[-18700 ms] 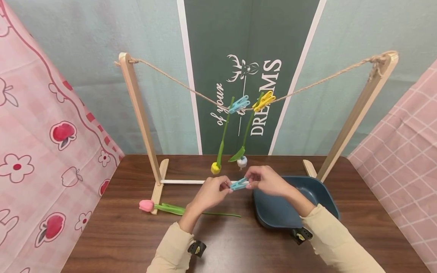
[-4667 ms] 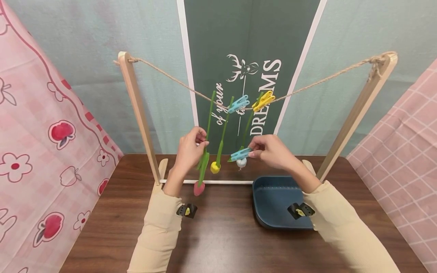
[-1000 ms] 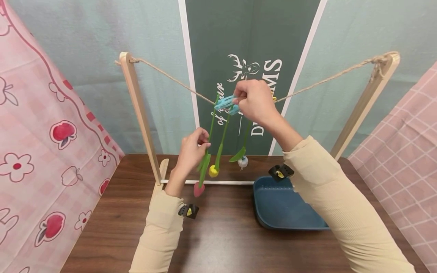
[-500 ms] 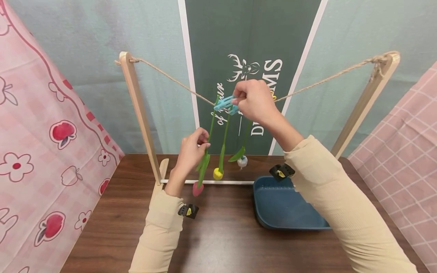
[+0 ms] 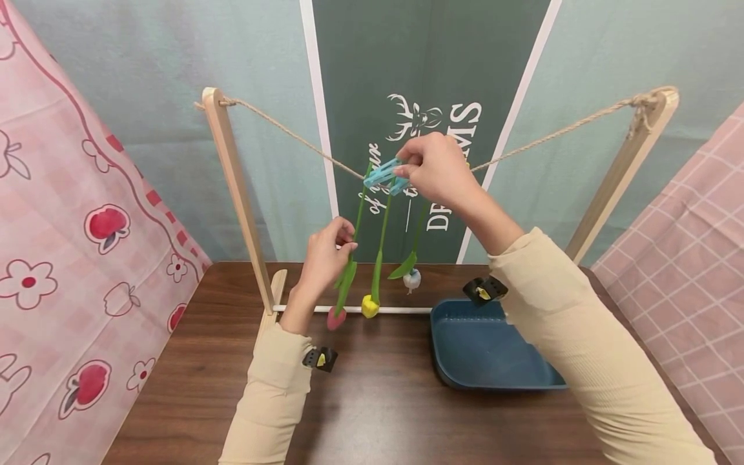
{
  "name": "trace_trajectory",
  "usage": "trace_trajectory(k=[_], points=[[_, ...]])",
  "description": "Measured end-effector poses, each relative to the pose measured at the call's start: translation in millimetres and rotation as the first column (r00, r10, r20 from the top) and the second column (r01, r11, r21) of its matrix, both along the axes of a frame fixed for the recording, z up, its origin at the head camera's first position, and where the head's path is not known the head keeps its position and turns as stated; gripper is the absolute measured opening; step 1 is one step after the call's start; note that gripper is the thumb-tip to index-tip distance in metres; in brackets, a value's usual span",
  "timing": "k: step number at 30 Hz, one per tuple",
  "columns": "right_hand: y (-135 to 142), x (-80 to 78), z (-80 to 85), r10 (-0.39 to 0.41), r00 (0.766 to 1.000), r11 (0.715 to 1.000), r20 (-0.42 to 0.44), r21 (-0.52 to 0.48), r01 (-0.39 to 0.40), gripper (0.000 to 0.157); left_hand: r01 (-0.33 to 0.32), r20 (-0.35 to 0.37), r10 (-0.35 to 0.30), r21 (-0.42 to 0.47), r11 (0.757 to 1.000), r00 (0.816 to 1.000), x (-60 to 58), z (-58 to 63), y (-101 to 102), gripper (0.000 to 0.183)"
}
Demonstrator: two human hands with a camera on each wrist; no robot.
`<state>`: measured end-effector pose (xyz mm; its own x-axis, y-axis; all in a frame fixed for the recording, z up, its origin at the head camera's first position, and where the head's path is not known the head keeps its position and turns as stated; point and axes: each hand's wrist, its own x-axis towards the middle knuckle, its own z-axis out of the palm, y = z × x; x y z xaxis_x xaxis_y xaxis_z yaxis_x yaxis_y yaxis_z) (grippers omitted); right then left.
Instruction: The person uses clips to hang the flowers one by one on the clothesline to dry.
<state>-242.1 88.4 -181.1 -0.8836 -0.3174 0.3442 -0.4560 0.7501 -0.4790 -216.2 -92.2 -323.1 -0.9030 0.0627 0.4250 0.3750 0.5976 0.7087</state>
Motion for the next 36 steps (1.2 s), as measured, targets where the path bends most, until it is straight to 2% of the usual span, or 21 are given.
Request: trace_trajectory(k=[13,22,29,36], points=[[6,-1.4,0.2,0.005,0.999,0.999,0.036,-0.040,-0.004,0.021,-0.001,0.020,0.000,0.019,1.000,1.000,-0.9,-1.1,0,0.016],[8,4.5,0.4,0.020,0.999,0.999,0.036,-0.043,-0.018,0.020,-0.008,0.024,0.008,0.015,1.000,1.000,-1.8,-2.0,1,0.016],[15,7.0,-0.1,0.016,1.000,0.999,0.004,-0.031,-0.016,0.020,-0.005,0.027,0.004,0.023,1.000,1.000,-2.2,-2.9,2,0.014],[20,9.8,-0.3,0.031,0.999,0.998,0.033,-0.051,-0.029,0.020,-0.005,0.028,0.004,0.025,1.000,1.000,-1.6,-3.6,2,0.014]])
